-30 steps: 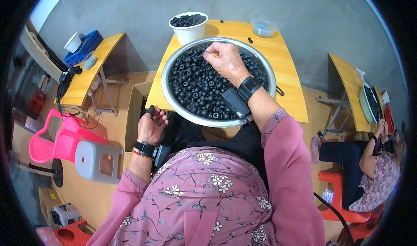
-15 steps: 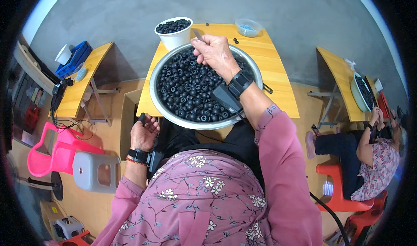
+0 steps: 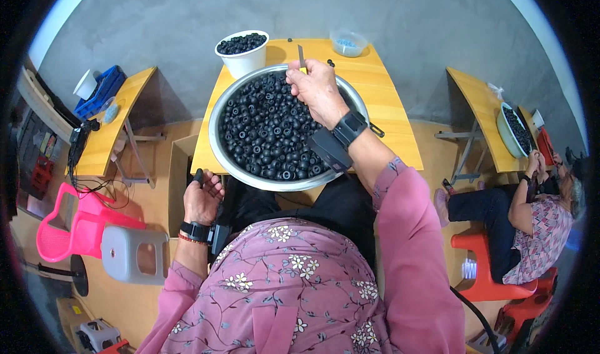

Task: The person is using a small blade and a finger stall to clean or sort blueberries in a large bowl.

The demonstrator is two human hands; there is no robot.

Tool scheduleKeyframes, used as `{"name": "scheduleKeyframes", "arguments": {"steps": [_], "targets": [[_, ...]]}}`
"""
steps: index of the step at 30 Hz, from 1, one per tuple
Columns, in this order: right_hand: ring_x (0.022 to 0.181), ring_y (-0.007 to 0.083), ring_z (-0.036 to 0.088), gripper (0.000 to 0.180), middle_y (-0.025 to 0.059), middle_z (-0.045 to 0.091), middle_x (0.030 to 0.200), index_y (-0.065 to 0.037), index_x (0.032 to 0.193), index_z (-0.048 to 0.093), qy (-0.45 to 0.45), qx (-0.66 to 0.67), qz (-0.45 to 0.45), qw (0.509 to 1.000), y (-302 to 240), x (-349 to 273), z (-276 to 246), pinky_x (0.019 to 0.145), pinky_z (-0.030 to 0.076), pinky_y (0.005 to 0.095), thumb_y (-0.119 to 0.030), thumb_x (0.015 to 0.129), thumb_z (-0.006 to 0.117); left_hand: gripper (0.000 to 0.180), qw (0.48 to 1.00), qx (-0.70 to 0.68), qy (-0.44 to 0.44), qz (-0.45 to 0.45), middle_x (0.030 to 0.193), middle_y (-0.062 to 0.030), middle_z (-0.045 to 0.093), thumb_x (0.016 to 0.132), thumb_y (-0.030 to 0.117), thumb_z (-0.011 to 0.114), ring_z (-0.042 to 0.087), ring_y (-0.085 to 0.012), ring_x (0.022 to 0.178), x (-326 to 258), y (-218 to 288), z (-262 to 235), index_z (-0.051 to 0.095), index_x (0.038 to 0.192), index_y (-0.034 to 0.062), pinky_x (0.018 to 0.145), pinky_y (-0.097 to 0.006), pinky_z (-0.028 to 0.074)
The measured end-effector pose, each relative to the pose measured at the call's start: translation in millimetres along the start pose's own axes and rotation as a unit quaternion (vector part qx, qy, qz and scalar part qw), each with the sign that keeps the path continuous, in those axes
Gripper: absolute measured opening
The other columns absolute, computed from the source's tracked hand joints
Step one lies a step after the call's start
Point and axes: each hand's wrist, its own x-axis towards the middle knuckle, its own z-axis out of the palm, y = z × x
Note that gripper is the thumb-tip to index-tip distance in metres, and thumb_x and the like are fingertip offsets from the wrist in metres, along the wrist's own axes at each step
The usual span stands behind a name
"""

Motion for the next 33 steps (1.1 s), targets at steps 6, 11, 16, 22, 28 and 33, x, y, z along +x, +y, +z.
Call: {"name": "scheduleKeyframes", "arguments": {"steps": [6,11,16,22,28,33], "targets": [[0.061,0.0082,0.057,0.025,0.006,0.066,0.082,0.006,0.113,0.064,0.02,-0.035,-0.037,0.999,-13,-10,-33,0.054,0.046,0.0214,-0.003,0.089,0.066,0.029,0.999,0.008,-0.007,0.05,0.082,-0.0027,0.064,0.106,0.033,0.049,0.061,-0.0167,0.073,-4,0,0,0.064,0.099,0.0091,0.07,-0.033,0.05],[0.062,0.0082,0.057,0.025,0.0056,0.064,0.083,0.005,0.114,0.062,0.051,-0.007,-0.024,0.998,-18,-9,-68,0.051,0.043,0.0195,-0.004,0.091,0.065,0.024,0.995,-0.003,0.006,0.1,0.079,-0.0028,0.066,0.107,0.027,0.047,0.062,-0.0145,0.065,-12,4,10,0.06,0.096,0.0107,0.061,-0.027,0.05],[0.062,0.0063,0.056,0.016,0.0063,0.064,0.087,0.002,0.111,0.06,0.068,0.073,0.007,0.995,-5,-5,-74,0.047,0.039,0.0168,-0.004,0.096,0.062,0.02,0.991,0.016,-0.01,0.133,0.084,-0.003,0.065,0.107,0.026,0.047,0.061,-0.0127,0.068,-20,4,28,0.059,0.102,0.0108,0.063,-0.026,0.049],[0.061,0.0057,0.056,0.018,0.0041,0.065,0.085,0.002,0.111,0.063,0.075,0.007,-0.041,0.996,9,-6,-64,0.049,0.042,0.0173,-0.005,0.095,0.064,0.024,0.971,0.023,-0.08,0.223,0.095,-0.0039,0.064,0.105,0.017,0.05,0.06,-0.0115,0.072,-19,14,63,0.051,0.125,0.005,0.064,-0.028,0.05],[0.055,0.0063,0.056,0.016,0.0033,0.067,0.076,0.004,0.103,0.068,0.111,-0.065,-0.093,0.987,19,-5,-63,0.051,0.047,0.023,-0.005,0.09,0.065,0.06,0.95,0.088,-0.18,0.241,0.128,-0.0082,0.059,0.085,0.012,0.057,0.061,-0.0193,0.112,0,5,72,0.043,0.141,0.0007,0.104,-0.035,0.049],[0.067,0.0149,0.062,0.017,0.0105,0.069,0.075,0.001,0.096,0.072,0.119,-0.188,-0.138,0.965,33,4,-69,0.065,0.051,0.0327,-0.013,0.087,0.071,0.041,0.945,0.078,-0.223,0.225,0.115,-0.0017,0.064,0.097,0.012,0.059,0.058,-0.0097,0.095,-2,9,78,0.053,0.137,0.0032,0.081,-0.025,0.048]]}}
